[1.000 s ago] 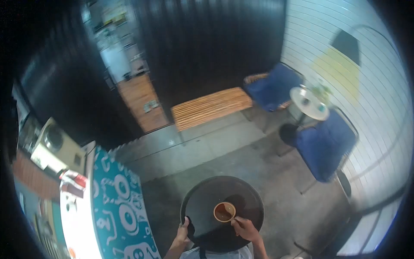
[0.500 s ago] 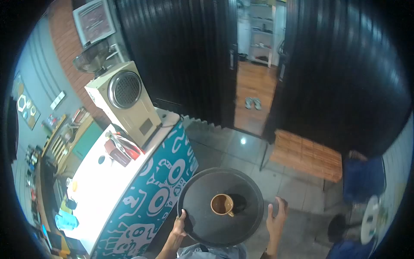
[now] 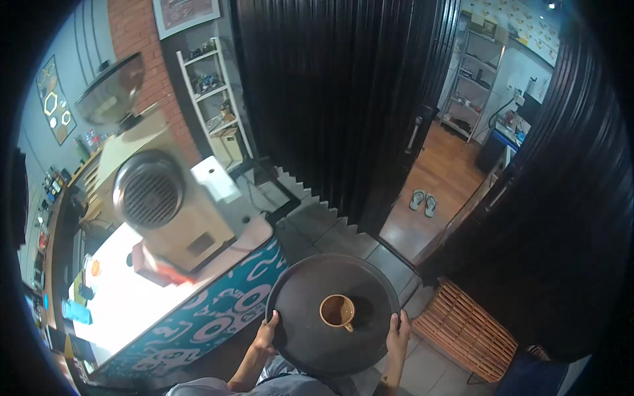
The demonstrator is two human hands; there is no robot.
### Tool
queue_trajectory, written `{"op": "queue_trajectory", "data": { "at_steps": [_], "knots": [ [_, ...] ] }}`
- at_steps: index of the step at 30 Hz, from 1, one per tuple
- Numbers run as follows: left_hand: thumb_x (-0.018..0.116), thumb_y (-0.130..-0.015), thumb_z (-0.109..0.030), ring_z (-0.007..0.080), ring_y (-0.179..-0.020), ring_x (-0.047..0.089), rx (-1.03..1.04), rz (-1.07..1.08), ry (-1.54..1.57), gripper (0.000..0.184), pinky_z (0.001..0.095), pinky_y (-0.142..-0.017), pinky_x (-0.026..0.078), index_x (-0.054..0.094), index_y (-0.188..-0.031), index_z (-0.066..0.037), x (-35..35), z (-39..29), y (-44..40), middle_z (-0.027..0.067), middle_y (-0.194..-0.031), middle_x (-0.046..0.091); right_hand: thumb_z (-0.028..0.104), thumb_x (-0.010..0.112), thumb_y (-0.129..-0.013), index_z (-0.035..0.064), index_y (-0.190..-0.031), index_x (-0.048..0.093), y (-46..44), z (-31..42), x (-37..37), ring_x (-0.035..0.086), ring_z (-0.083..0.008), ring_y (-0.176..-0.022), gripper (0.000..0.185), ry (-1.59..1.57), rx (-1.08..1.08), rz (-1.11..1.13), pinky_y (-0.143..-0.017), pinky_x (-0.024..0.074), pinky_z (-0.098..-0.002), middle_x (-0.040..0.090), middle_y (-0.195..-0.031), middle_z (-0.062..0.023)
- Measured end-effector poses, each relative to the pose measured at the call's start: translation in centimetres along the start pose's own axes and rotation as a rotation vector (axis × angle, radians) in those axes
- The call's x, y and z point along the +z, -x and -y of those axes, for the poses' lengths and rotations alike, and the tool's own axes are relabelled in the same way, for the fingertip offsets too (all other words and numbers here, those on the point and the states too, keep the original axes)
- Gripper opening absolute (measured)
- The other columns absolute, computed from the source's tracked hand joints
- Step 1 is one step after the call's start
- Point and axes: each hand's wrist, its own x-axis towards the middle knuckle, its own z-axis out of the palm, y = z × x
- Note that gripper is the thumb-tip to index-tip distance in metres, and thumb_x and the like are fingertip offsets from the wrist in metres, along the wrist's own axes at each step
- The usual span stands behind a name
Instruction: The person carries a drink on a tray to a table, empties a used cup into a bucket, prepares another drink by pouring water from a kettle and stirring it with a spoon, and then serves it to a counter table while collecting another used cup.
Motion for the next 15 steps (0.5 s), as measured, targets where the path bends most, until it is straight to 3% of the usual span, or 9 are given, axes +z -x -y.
{"op": "queue_trajectory", "data": {
  "at_steps": [4,6,9,11,12,13,15],
  "knots": [
    [0.054,-0.099,-0.049,0.0264,-0.101,0.063,-0.013,-0.037,-0.052,0.057,0.0423,-0.082,0.055,0.052,-0.132,-0.001,9.2,-6.0,-7.0,0.0141,-0.113,0.063,0.030,0.051,-0.104,-0.0059,-0.120,0.056,-11.3,-0.2,1.5,0.057,-0.0239,-0.101,0.040,-0.070,-0.124,0.116,-0.095,0.0416,-0.0349,0.061,-0.105,-0.0161],
    [0.061,-0.095,-0.053,0.0238,-0.099,0.062,0.111,-0.016,-0.157,0.066,0.0363,-0.079,0.054,0.051,-0.133,0.000,11.9,-7.2,-13.2,0.0125,-0.114,0.062,0.030,0.050,-0.104,-0.0058,-0.120,0.057,-16.1,1.1,2.4,0.058,-0.0245,-0.096,0.040,-0.057,-0.064,0.083,-0.092,0.0429,-0.0371,0.062,-0.102,-0.0168],
    [0.061,-0.094,-0.053,0.0219,-0.098,0.062,0.052,0.059,-0.039,0.068,0.0354,-0.081,0.053,0.049,-0.135,0.000,17.3,-11.7,-17.8,0.0119,-0.113,0.063,0.029,0.049,-0.104,-0.0052,-0.110,0.060,-24.1,1.6,4.3,0.058,-0.0237,-0.088,0.037,-0.010,-0.271,-0.097,-0.079,0.0438,-0.0414,0.064,-0.090,-0.0135],
    [0.060,-0.094,-0.055,0.0304,-0.121,0.055,0.004,-0.010,-0.092,0.077,0.0415,-0.098,0.048,0.041,-0.143,0.002,20.3,-15.1,-20.0,0.0182,-0.136,0.053,0.028,0.049,-0.103,-0.0049,-0.109,0.059,-27.4,5.4,5.2,0.059,-0.0234,-0.088,0.035,0.108,-0.223,-0.090,-0.079,0.0439,-0.0403,0.064,-0.091,-0.0148],
    [0.060,-0.094,-0.055,0.0304,-0.121,0.055,0.012,-0.025,-0.078,0.077,0.0415,-0.098,0.048,0.041,-0.143,0.002,21.2,-16.7,-20.9,0.0182,-0.136,0.053,0.027,0.049,-0.103,-0.0047,-0.108,0.059,-29.3,7.7,5.8,0.059,-0.0232,-0.088,0.034,0.217,-0.181,-0.093,-0.079,0.0441,-0.0392,0.064,-0.092,-0.0160],
    [0.060,-0.094,-0.056,0.0306,-0.121,0.055,0.015,-0.015,-0.119,0.077,0.0421,-0.099,0.048,0.042,-0.143,0.000,22.1,-18.4,-21.9,0.0176,-0.137,0.052,0.024,0.051,-0.102,-0.0048,-0.105,0.057,-31.5,9.4,6.6,0.054,-0.0210,-0.080,0.030,0.033,-0.157,0.028,-0.074,0.0430,-0.0363,0.057,-0.084,-0.0157],
    [0.060,-0.093,-0.057,0.0314,-0.122,0.054,0.065,-0.068,-0.220,0.077,0.0425,-0.101,0.044,0.042,-0.144,-0.001,22.6,-20.3,-25.3,0.0159,-0.141,0.050,0.024,0.051,-0.102,-0.0048,-0.103,0.055,-36.3,8.9,9.7,0.050,-0.0196,-0.077,0.029,0.050,-0.224,0.038,-0.072,0.0417,-0.0351,0.052,-0.080,-0.0138]
  ]
}}
